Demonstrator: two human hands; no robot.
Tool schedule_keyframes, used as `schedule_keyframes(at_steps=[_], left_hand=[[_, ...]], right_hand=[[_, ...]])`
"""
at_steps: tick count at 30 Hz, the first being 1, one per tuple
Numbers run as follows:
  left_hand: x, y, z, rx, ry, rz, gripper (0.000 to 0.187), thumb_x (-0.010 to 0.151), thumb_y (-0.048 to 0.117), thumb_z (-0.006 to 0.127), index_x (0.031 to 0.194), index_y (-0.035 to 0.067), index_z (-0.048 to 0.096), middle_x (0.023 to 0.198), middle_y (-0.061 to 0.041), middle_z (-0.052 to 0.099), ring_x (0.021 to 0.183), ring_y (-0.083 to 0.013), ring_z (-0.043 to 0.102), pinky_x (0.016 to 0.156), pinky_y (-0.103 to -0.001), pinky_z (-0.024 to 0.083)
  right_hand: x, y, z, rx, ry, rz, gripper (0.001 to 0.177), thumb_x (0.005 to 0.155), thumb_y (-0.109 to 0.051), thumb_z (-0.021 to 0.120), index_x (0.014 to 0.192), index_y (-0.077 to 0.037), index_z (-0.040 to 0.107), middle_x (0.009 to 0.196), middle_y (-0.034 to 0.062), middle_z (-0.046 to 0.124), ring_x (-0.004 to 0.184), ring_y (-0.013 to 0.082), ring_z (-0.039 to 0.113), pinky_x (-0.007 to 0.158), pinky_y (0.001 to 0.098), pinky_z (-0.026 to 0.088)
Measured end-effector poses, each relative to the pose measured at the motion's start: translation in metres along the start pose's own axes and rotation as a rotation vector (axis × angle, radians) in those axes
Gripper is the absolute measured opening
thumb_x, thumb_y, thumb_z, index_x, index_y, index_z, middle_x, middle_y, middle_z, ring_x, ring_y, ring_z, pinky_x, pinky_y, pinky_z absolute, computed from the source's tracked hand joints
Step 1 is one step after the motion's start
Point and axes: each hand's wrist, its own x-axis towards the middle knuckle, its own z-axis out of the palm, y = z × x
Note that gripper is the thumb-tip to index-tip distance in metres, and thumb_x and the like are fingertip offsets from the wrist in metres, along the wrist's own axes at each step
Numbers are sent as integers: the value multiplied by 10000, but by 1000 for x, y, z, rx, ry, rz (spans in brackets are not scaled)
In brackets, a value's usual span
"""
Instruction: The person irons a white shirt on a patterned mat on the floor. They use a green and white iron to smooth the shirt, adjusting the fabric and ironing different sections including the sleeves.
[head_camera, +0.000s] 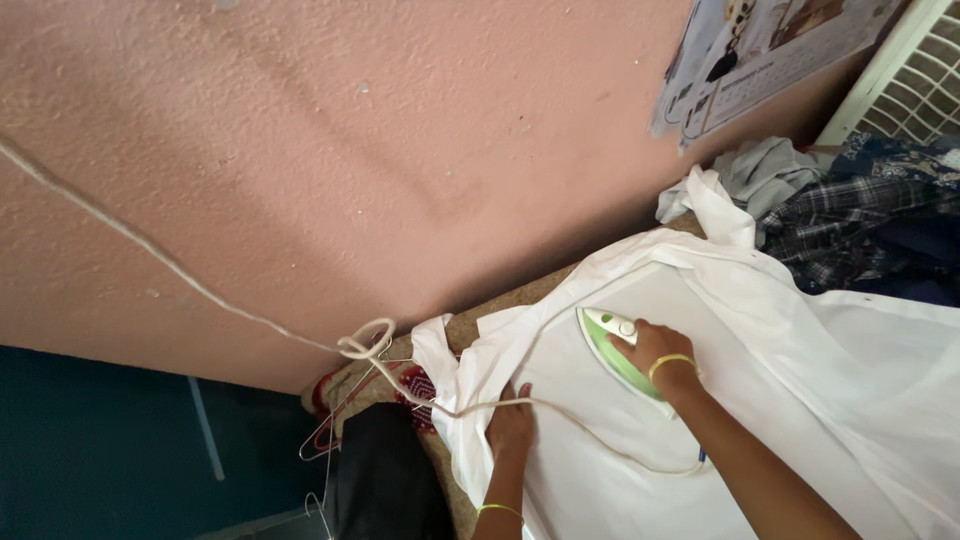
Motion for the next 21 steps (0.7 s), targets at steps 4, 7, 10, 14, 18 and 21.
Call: schedule_keyframes(at_steps=[4, 7, 10, 14, 18, 21], left_hand=[[12, -22, 14, -23, -18, 23, 699, 1049, 611, 295, 1572, 151, 346, 1546, -209, 473, 1407, -405, 478, 1157, -481, 408], [23, -32, 21, -28, -25, 40, 707, 1031, 602, 325, 1575, 151, 321, 1590, -209, 368, 1458, -410, 365, 1183, -474, 333], [24, -37, 24, -131, -13, 79, 717, 1010, 573, 368, 1573, 132, 327, 1614, -216, 309, 1495, -402, 293, 1207, -442, 290], [16, -37, 22, -447, 31, 138, 719, 1045, 547, 364, 1567, 55, 314, 1613, -239, 313, 1520, -384, 266, 1238, -418, 238], [-3, -30, 22, -340, 161, 199, 687, 1048, 487, 399, 1558, 32, 327, 1602, -260, 340, 1492, -412, 299, 1222, -428, 250], [-24, -31, 32, -248, 225, 278, 690, 1023, 430, 471, 1543, 5, 315, 1586, -264, 352, 1472, -408, 324, 1205, -431, 253]], right_hand=[[6, -4, -5, -81, -69, -151, 646, 888, -693, 563, 1120, -104, 692, 1002, 147, 766, 974, 334, 720, 887, 447, 563], [12, -12, -10, -180, -189, -320, 661, 851, -696, 590, 1176, -127, 680, 1045, 133, 755, 1010, 326, 707, 912, 445, 549], [16, -26, -6, -254, -251, -434, 651, 861, -703, 590, 1155, -131, 689, 1070, 120, 749, 1038, 315, 700, 929, 444, 544], [21, -59, 9, -262, -210, -511, 653, 852, -705, 620, 1149, -127, 690, 1077, 131, 744, 1043, 321, 696, 928, 450, 541], [22, -93, 27, -224, -204, -534, 643, 863, -690, 630, 1152, -118, 690, 1093, 136, 741, 1045, 325, 697, 928, 453, 539], [19, -100, 33, -233, -244, -483, 614, 880, -673, 606, 1162, -133, 683, 1098, 105, 749, 1047, 302, 708, 925, 448, 547]])
